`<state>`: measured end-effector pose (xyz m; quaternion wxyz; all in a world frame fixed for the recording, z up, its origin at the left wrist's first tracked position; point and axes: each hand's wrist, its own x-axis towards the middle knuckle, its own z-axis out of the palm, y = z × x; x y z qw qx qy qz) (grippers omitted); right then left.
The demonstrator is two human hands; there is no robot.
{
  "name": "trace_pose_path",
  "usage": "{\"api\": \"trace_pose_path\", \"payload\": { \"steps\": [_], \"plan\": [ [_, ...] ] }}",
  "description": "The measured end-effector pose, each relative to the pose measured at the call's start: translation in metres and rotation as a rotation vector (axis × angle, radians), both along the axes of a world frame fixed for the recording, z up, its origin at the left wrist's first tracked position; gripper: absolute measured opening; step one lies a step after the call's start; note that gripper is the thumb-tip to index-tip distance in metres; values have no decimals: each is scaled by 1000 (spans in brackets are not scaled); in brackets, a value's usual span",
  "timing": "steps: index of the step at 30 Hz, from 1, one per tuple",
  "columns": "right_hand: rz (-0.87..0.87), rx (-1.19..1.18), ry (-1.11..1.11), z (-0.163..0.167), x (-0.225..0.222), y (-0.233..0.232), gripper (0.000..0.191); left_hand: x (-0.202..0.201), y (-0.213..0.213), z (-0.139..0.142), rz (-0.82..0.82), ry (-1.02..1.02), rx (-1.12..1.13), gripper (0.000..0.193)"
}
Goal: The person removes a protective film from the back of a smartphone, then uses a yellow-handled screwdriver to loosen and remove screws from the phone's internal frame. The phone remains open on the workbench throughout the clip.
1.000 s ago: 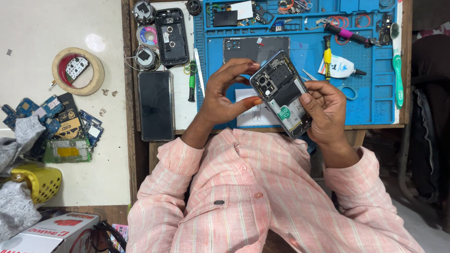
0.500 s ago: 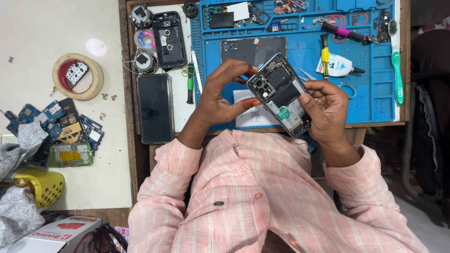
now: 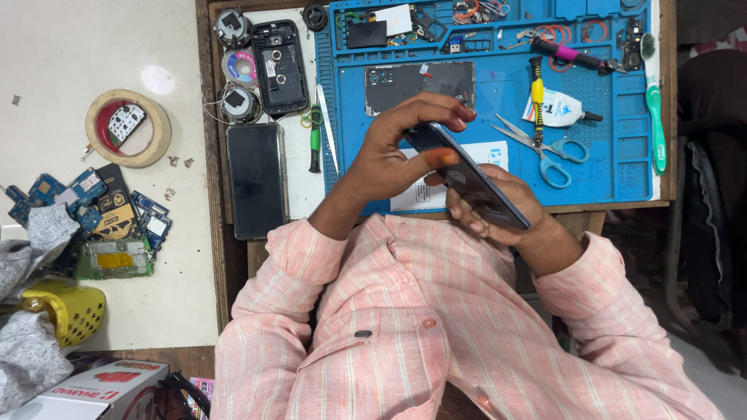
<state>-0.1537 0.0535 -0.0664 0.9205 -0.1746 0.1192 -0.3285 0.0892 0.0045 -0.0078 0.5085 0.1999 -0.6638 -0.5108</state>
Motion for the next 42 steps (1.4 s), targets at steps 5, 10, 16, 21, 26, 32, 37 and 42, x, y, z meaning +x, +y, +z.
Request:
{"api": "trace_pose_path", "payload": {
  "steps": [5, 10, 16, 21, 26, 32, 37, 42],
  "plan": [
    [64, -32, -40, 0, 0, -4, 61, -3, 0, -11, -33, 86, 108, 26],
    [32, -153, 121, 5, 1, -14, 61, -3, 1, -19, -20, 72, 218, 23],
    [-220, -262, 420, 22, -7, -10, 65, 0, 1, -24, 43, 42, 244, 23],
    [-557, -729, 628, 42, -5, -9, 42, 2, 7, -22, 122, 29, 225, 21],
    [-766, -1238, 1234, 58, 11, -13, 16, -1, 13, -15, 215, -18, 133, 20],
    [-805, -1320, 1224, 66, 26, -15, 14, -4, 21, -9, 332, -56, 40, 19],
    [-811, -1355, 1240, 63, 26, -14, 14, -9, 27, -10, 385, -75, 3, 18],
    [-843, -1405, 1232, 56, 21, -15, 15, -12, 23, -14, 387, -79, -30, 18]
  ]
}}
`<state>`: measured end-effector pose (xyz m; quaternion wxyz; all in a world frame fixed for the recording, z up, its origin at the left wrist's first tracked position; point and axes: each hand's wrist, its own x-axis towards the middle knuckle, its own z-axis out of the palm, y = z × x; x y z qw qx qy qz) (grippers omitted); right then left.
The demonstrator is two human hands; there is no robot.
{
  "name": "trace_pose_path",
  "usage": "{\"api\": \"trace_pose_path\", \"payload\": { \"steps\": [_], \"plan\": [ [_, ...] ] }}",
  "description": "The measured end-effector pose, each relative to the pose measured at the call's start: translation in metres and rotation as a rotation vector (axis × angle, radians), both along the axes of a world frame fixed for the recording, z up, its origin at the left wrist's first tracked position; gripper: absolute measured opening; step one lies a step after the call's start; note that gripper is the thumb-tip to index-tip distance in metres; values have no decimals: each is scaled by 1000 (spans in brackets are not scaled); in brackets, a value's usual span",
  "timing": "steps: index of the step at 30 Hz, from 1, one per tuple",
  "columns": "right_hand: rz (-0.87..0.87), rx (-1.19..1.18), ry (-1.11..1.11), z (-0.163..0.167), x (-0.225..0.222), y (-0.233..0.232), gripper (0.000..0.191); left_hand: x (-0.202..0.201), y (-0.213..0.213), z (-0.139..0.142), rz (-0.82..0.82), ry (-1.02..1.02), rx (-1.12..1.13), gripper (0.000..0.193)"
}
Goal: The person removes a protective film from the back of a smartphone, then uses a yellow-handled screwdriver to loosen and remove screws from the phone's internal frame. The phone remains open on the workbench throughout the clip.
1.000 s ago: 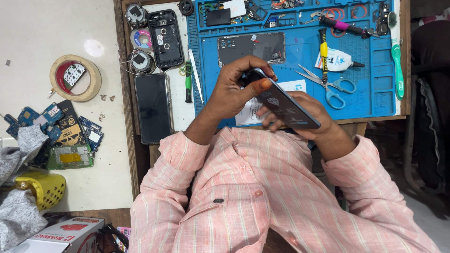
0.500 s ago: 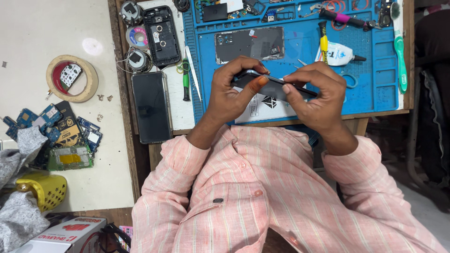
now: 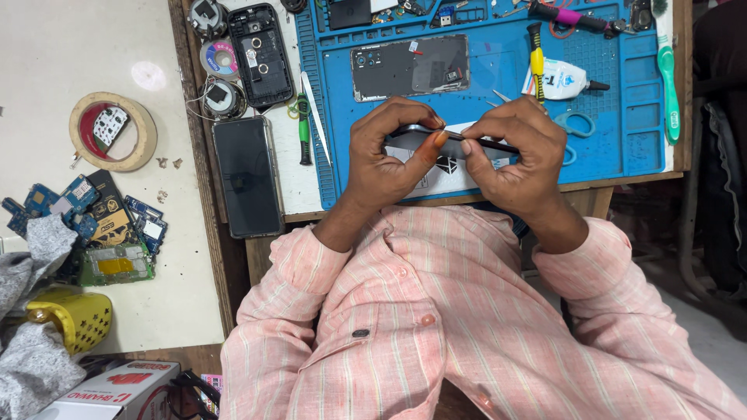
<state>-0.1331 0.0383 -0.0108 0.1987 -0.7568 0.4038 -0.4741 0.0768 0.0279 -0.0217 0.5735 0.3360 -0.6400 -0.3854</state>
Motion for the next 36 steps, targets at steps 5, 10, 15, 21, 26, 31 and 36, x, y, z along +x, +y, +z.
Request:
{"api": "trace_pose_path", "payload": {
  "steps": [5, 10, 15, 21, 26, 31, 36],
  "plan": [
    [-38, -64, 20, -7, -10, 1, 17, 3, -1, -11, 1, 54, 29, 18],
    [-40, -62, 74, -10, -11, -6, 17, 8, -5, -23, 6, 139, 132, 16],
    [-13, -106, 126, -16, -9, -6, 16, 16, -3, -39, -9, 181, 120, 16],
    [27, 6, 39, -32, -12, 8, 19, 29, 12, -59, -8, 221, 119, 16],
    [189, 279, 44, -26, -22, -6, 41, 29, 10, -43, -61, 175, 80, 16],
    [447, 442, 138, -12, -26, -21, 61, 33, 8, -11, -189, 45, 5, 15],
    [529, 438, 226, -6, -22, -23, 70, 33, 13, 4, -275, -15, -24, 20]
  ]
}}
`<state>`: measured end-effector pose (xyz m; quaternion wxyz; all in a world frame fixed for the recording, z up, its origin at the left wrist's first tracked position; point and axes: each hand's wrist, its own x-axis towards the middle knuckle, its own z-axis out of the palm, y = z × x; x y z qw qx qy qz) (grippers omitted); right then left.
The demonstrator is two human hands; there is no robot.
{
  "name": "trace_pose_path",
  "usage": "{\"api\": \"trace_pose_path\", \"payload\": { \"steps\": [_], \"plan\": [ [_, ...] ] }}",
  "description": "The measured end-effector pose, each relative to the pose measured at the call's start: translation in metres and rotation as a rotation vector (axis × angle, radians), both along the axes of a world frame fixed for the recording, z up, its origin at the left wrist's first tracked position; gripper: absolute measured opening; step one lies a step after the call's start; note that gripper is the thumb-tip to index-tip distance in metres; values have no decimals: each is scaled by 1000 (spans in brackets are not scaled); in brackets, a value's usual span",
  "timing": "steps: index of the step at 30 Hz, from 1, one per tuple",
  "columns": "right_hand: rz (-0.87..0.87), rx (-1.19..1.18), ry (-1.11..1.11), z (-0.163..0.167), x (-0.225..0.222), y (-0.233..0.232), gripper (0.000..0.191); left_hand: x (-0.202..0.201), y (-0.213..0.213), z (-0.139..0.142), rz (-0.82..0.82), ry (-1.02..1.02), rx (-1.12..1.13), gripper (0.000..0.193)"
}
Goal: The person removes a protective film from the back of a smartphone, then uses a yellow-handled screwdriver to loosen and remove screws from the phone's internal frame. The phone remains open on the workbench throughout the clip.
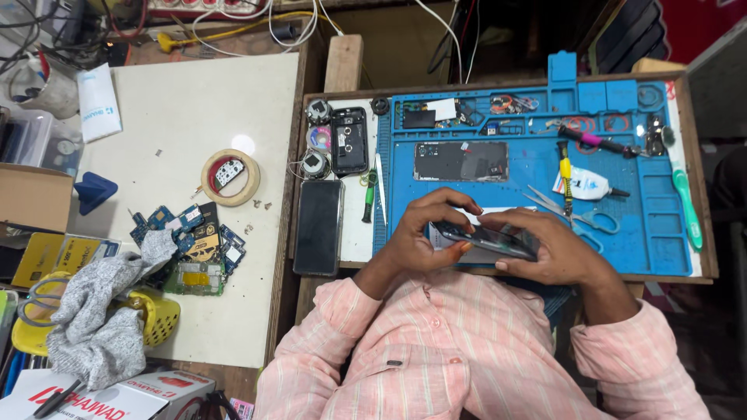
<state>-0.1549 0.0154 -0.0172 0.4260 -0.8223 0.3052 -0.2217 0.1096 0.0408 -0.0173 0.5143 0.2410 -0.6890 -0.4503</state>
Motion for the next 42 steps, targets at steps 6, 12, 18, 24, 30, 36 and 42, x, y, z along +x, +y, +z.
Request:
{"api": "trace_pose_path", "payload": {
  "steps": [6, 12, 18, 24, 30, 36, 42],
  "plan": [
    [-10, 17, 29, -3, 5, 6, 73, 5, 6, 1, -21, -51, -67, 38],
    [-136, -144, 67, -1, 0, 14, 79, 20, 18, 3, 114, -260, -1, 99],
    [-249, -206, 137, 4, -3, 42, 79, 31, 53, -1, 296, -665, -146, 110],
    [-210, -282, 206, -10, -3, 62, 76, 32, 77, -23, 282, -713, -39, 105],
    [-172, -360, 208, -14, 15, 70, 74, 49, 80, -30, 239, -658, 31, 105],
    [-142, -380, 223, 6, 41, 76, 78, 67, 81, -15, 242, -654, 20, 101],
    [-151, -371, 144, 21, 32, 76, 71, 69, 74, 3, 216, -697, -14, 90]
  ]
}}
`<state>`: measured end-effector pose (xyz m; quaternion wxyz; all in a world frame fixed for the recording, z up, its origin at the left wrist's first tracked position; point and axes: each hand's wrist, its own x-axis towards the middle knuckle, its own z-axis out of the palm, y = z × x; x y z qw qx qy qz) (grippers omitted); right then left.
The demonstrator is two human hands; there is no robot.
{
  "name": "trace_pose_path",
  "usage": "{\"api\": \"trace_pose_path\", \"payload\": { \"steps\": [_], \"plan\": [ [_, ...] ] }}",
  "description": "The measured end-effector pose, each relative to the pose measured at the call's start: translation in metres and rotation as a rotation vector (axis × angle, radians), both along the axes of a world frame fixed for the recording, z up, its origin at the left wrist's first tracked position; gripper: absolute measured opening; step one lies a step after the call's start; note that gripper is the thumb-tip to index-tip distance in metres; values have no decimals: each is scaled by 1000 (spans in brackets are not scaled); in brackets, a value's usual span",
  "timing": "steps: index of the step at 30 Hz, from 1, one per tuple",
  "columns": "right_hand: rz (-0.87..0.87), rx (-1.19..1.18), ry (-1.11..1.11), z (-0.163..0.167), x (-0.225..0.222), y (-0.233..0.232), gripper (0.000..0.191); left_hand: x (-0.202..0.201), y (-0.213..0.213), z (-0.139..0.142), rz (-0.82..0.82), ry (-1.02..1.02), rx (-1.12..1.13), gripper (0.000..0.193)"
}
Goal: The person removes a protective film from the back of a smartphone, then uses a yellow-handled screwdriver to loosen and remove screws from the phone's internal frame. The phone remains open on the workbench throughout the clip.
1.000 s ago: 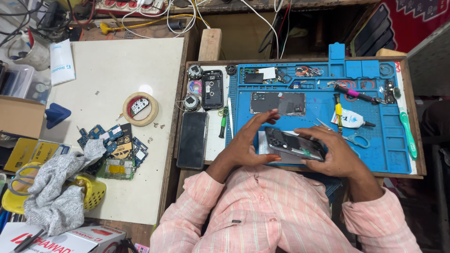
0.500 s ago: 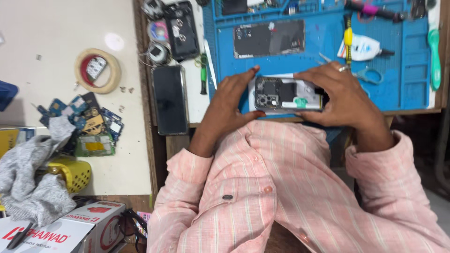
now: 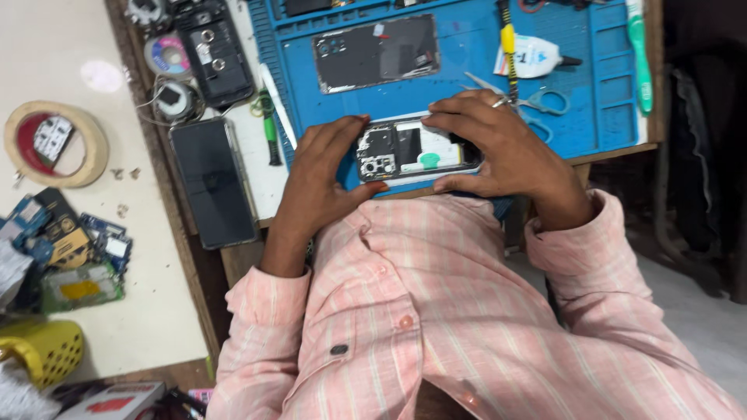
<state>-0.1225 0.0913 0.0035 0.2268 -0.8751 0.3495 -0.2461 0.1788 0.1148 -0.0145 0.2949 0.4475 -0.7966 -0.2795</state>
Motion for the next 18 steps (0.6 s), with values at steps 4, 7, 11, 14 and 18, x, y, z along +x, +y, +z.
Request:
{"api": "trace_pose_path", "payload": {
  "steps": [4, 7, 11, 14, 18],
  "plan": [
    [-294, -56, -21, 19, -18, 8, 40, 6, 3, 21, 5, -12, -6, 86],
    [-533, -22, -67, 24, -26, 1, 24, 10, 3, 35, 4, 1, -13, 86],
    [-585, 8, -123, 24, -30, -16, 23, 14, -3, 43, -2, -9, -25, 86],
    [-570, 34, -60, 31, -32, -24, 31, 15, -5, 45, -15, -21, -41, 86],
    [-572, -8, 46, 41, -25, -30, 39, 18, -4, 47, -19, -39, -62, 84]
  ]
}}
